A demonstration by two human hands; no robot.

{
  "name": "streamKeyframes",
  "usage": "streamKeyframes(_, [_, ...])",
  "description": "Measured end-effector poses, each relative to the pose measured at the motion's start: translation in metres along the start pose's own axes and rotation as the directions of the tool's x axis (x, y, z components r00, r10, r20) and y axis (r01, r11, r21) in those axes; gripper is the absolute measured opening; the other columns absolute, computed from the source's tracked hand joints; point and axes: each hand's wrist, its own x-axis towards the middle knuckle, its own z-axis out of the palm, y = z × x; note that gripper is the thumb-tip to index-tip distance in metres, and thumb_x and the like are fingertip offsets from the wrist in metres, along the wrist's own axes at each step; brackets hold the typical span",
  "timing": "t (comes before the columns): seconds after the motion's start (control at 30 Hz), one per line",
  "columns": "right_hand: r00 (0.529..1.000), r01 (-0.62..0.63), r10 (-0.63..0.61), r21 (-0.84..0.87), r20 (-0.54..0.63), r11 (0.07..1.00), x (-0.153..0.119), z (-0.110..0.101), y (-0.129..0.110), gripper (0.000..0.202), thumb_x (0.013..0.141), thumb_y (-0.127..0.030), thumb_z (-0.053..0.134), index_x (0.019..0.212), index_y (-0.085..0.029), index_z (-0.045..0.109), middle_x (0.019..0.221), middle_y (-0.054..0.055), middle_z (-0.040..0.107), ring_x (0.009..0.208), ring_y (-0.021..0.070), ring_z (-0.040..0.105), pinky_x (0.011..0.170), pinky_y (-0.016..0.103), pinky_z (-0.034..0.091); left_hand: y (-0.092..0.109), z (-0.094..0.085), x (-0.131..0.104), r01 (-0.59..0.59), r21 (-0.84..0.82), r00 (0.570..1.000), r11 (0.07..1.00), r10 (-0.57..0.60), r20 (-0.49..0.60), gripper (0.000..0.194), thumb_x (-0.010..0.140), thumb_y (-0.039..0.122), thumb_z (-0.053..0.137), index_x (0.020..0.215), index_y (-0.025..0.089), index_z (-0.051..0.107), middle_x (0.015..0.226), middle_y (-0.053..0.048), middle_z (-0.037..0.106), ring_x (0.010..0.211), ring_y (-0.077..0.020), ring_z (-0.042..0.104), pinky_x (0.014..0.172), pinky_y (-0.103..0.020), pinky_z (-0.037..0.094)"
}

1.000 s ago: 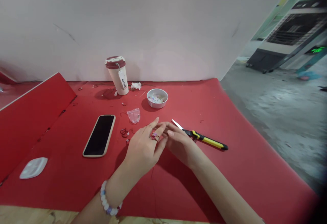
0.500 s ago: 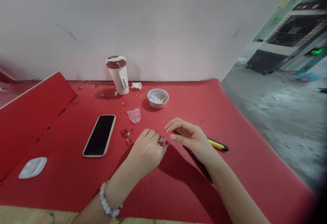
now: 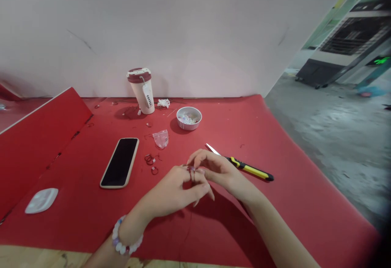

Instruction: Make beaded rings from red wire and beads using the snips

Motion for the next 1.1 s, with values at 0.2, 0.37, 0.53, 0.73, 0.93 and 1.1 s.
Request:
streamKeyframes(0.2, [0.992, 0.046, -0.05, -0.038, -0.118, 0.998, 0.0, 0.001, -0.002, 0.01, 0.086, -0.027, 0.057, 0.079, -0.021, 0.055, 0.091, 0.002, 0.051, 0.082, 0.0146, 0.051, 0.077, 0.03, 0.041, -0.012, -0.004, 0.005, 0.077, -0.339, 0.997, 0.938, -0.076, 0.016, 0.024, 0.084, 0.032, 0.053, 0.075, 0.018, 0.071, 0.067, 0.001, 0.056, 0.069, -0.0121, 0.05, 0.068, -0.024, 0.041])
streamKeyframes(0.37, [0.967, 0.076, -0.076, -0.009, -0.243, 0.997, -0.001, -0.001, 0.002, 0.016, 0.084, -0.031, 0.058, 0.074, -0.021, 0.052, 0.08, 0.0, 0.047, 0.074, 0.0139, 0.045, 0.068, 0.028, 0.037, -0.016, -0.005, 0.009, 0.007, -0.501, 0.988, 0.865, -0.085, -0.132, 0.017, 0.08, 0.033, 0.059, 0.08, 0.02, 0.07, 0.074, 0.0, 0.055, 0.072, -0.0129, 0.05, 0.07, -0.026, 0.04])
streamKeyframes(0.53, [0.949, 0.014, -0.031, -0.057, -0.313, 0.998, 0.001, 0.003, 0.005, 0.017, 0.085, -0.033, 0.056, 0.076, -0.021, 0.049, 0.067, -0.004, 0.039, 0.061, 0.0108, 0.033, 0.058, 0.026, 0.029, -0.018, -0.002, 0.014, -0.055, -0.54, 0.954, 0.84, -0.115, -0.275, 0.021, 0.078, 0.035, 0.062, 0.066, 0.018, 0.064, 0.075, 0.0, 0.056, 0.071, -0.0121, 0.05, 0.073, -0.026, 0.038])
streamKeyframes(0.73, [0.947, 0.012, -0.046, -0.108, -0.317, 0.994, 0.002, 0.009, 0.004, 0.019, 0.085, -0.035, 0.054, 0.074, -0.02, 0.048, 0.068, -0.003, 0.043, 0.063, 0.0111, 0.039, 0.058, 0.026, 0.03, -0.019, 0.0, 0.018, 0.014, -0.533, 0.917, 0.846, -0.223, -0.33, 0.018, 0.077, 0.036, 0.063, 0.072, 0.018, 0.063, 0.071, 0.0, 0.059, 0.068, -0.0127, 0.053, 0.069, -0.025, 0.04])
streamKeyframes(0.93, [0.937, 0.019, -0.055, -0.107, -0.344, 0.994, 0.002, 0.011, 0.006, 0.018, 0.088, -0.036, 0.05, 0.078, -0.021, 0.05, 0.069, -0.004, 0.044, 0.062, 0.0109, 0.038, 0.06, 0.026, 0.032, -0.024, -0.002, 0.018, 0.003, -0.567, 0.919, 0.824, -0.225, -0.323, 0.022, 0.075, 0.038, 0.066, 0.068, 0.017, 0.067, 0.07, -0.002, 0.064, 0.067, -0.0123, 0.053, 0.068, -0.024, 0.04])
streamKeyframes(1.1, [0.935, 0.008, -0.072, -0.181, -0.347, 0.983, 0.001, 0.016, 0.003, 0.02, 0.092, -0.035, 0.042, 0.078, -0.022, 0.049, 0.072, -0.003, 0.042, 0.067, 0.0116, 0.038, 0.065, 0.026, 0.032, -0.028, -0.003, 0.018, 0.002, -0.607, 0.918, 0.794, -0.243, -0.315, 0.02, 0.072, 0.037, 0.069, 0.067, 0.018, 0.069, 0.071, -0.002, 0.065, 0.063, -0.011, 0.05, 0.066, -0.023, 0.038])
